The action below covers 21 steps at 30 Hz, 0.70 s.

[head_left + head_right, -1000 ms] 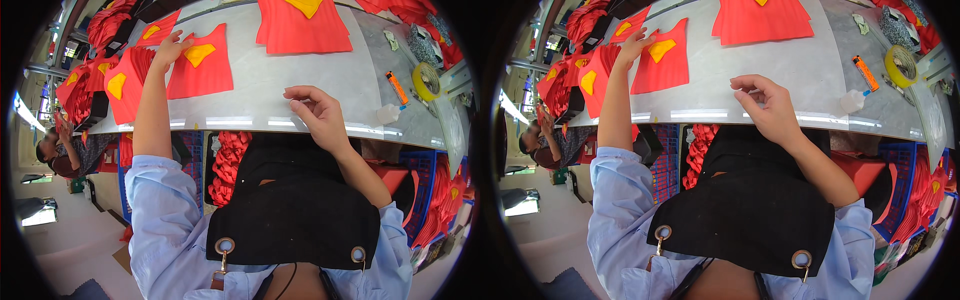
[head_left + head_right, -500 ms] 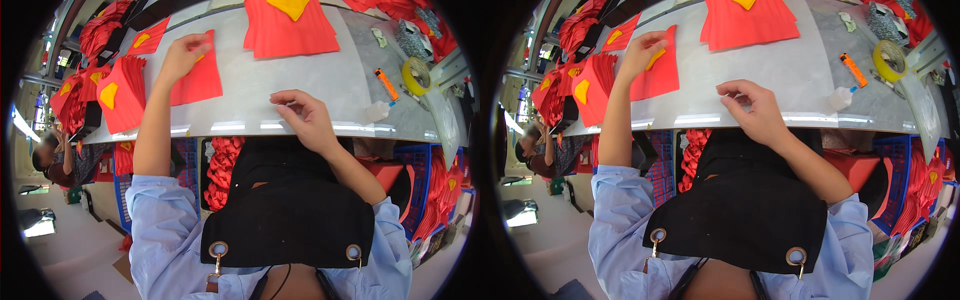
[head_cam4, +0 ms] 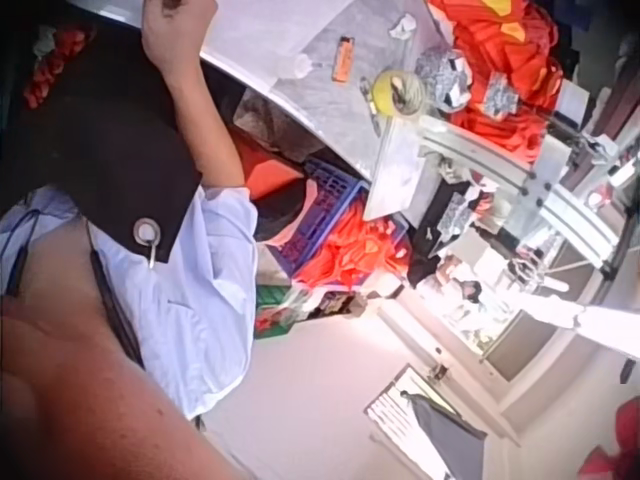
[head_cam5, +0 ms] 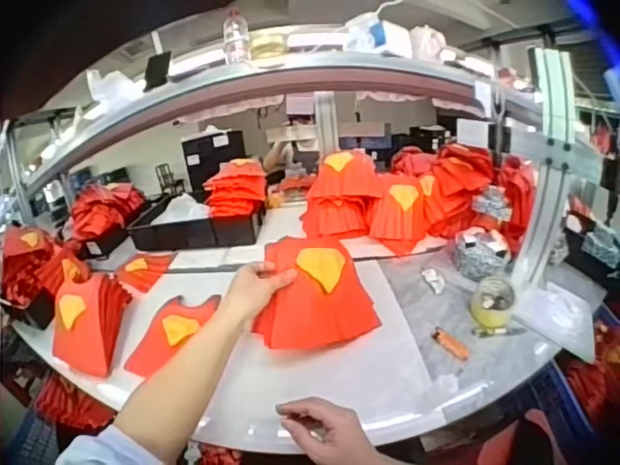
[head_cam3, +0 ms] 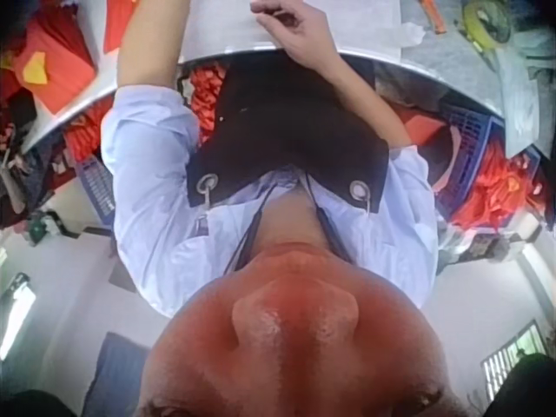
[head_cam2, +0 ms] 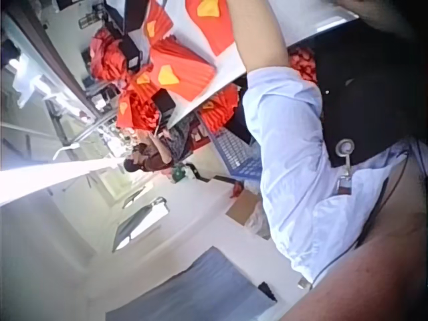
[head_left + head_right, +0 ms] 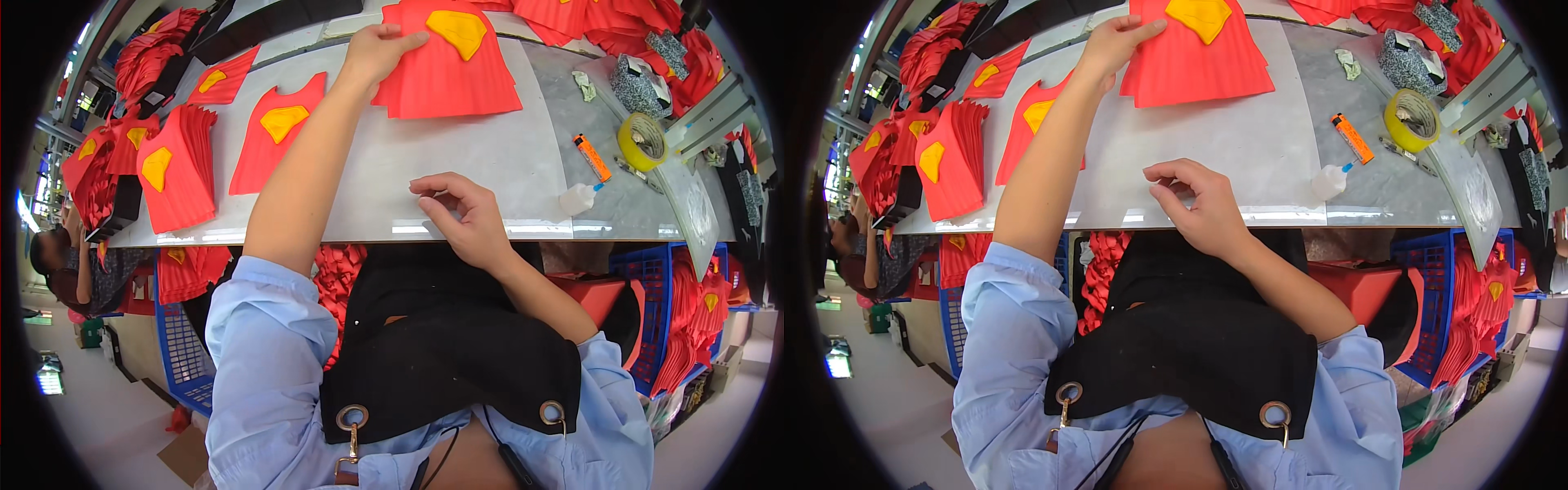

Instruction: Applying glue to yellow felt emblems and attaching them to red fabric bibs.

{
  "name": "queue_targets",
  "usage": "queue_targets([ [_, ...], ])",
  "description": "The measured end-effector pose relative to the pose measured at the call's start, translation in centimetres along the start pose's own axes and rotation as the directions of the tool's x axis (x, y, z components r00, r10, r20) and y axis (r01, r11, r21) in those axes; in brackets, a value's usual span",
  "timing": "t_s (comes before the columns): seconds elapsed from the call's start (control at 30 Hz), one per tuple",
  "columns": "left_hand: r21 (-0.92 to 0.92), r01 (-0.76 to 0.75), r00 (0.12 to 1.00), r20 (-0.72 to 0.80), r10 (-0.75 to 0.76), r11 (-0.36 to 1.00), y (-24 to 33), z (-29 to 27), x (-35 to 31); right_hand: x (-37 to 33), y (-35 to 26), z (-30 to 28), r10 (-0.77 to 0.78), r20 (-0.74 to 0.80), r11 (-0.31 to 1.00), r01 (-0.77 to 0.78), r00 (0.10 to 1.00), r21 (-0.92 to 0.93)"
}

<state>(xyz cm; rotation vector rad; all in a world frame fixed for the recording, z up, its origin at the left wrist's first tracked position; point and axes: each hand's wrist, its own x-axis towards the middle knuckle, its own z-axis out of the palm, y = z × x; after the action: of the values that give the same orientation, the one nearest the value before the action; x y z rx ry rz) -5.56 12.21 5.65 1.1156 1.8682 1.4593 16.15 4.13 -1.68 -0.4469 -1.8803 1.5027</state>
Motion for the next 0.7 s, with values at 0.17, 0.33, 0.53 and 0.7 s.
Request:
queue_targets([
  [0.17,-0.178,0.062,0.966,0.257,-0.014,0.982,4.2,1.9,1.3,-0.2,-0.3,0.1,-0.04,0.007,0.997,0.04,0.999,-0.066],
  [0.33,-0.518,0.03,0.96,0.252,0.119,0.855,8.2,2.9,1.7,-0.3,-0.8,0.3,-0.076,0.017,0.987,0.077,0.997,-0.14],
  [0.53,-0.866,0.168,0.9,0.33,0.285,0.471,5.3,-1.3,-5.6,-0.1,1.2,-1.6,0.049,-0.025,0.96,-0.04,0.998,0.278],
  [0.7,-0.684,0.163,0.964,0.264,0.033,0.711,-2.9,-4.4,-15.2,-0.6,1.0,-4.4,0.388,0.073,0.34,-0.216,0.919,0.915],
])
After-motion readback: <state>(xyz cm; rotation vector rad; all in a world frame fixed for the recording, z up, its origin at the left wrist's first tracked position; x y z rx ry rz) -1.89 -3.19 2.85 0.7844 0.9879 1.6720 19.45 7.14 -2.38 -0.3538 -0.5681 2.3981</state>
